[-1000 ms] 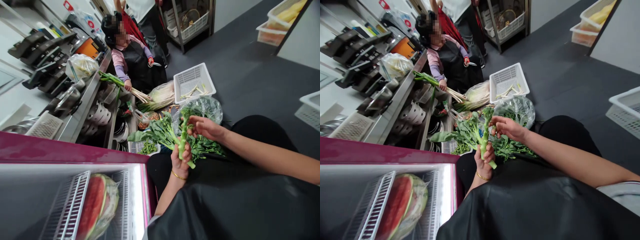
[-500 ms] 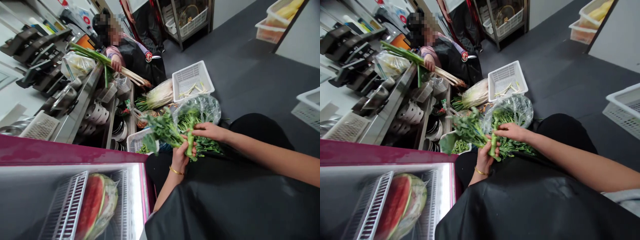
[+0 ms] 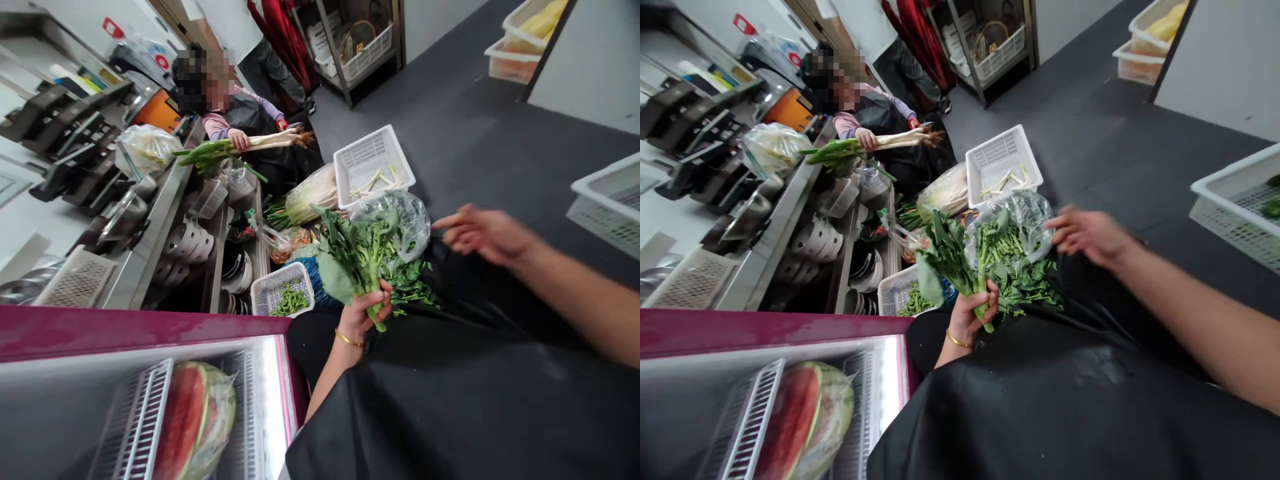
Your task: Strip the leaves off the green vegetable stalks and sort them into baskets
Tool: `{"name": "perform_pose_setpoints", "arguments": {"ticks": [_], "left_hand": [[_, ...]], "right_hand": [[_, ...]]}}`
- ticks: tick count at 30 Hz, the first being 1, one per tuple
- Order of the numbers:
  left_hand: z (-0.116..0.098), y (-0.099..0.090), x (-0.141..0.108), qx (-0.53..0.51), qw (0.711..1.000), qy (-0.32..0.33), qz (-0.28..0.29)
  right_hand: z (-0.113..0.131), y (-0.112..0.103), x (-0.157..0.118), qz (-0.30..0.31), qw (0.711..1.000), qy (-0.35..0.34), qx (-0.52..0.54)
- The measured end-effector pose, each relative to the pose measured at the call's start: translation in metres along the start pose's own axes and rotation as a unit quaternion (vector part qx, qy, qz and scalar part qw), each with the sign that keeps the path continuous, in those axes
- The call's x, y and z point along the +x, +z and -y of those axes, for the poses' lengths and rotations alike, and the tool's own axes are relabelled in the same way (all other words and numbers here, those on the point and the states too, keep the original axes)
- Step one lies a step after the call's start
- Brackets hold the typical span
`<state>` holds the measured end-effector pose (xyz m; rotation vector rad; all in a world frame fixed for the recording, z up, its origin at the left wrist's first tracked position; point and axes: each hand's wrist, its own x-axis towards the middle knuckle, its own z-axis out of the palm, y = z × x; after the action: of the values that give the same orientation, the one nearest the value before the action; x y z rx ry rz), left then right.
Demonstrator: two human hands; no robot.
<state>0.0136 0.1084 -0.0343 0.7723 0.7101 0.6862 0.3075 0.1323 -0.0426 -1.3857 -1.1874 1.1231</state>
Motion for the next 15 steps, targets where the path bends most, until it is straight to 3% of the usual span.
{"name": "perform_pose_setpoints", "arguments": {"ticks": [2,4,5,7,8,10,11,12,13,15], "left_hand": [[0.001,0.001,-0.004,0.026,1.0,-0.001,-0.015],[0.001,0.0,-0.008,0.036,0.997,0.025,-0.063],[0.001,-0.002,-0.011,0.03,0.993,0.047,-0.105],[0.0,-0.005,-0.014,0.0,0.975,0.102,-0.197],[0.0,-0.006,-0.015,-0.018,0.962,0.133,-0.237],[-0.001,-0.008,-0.016,-0.045,0.94,0.184,-0.282],[-0.002,-0.009,-0.016,-0.049,0.935,0.198,-0.291],[-0.001,-0.011,-0.016,-0.043,0.932,0.203,-0.297],[0.0,-0.012,-0.016,-0.024,0.931,0.201,-0.304],[0.004,-0.018,-0.016,0.034,0.926,0.194,-0.324]], "right_hand": [[0.015,0.067,0.008,0.165,0.98,0.084,0.076],[0.029,0.119,0.011,0.183,0.979,0.05,0.078],[0.033,0.137,0.01,0.16,0.986,0.004,0.05],[0.036,0.157,0.001,0.114,0.982,-0.151,-0.031],[0.034,0.161,-0.006,0.119,0.958,-0.252,-0.07],[0.029,0.164,-0.02,0.188,0.872,-0.437,-0.116],[0.027,0.163,-0.025,0.234,0.832,-0.487,-0.125],[0.025,0.162,-0.028,0.258,0.819,-0.496,-0.128],[0.024,0.16,-0.027,0.251,0.839,-0.466,-0.127],[0.028,0.156,-0.017,0.191,0.923,-0.316,-0.107]]}}
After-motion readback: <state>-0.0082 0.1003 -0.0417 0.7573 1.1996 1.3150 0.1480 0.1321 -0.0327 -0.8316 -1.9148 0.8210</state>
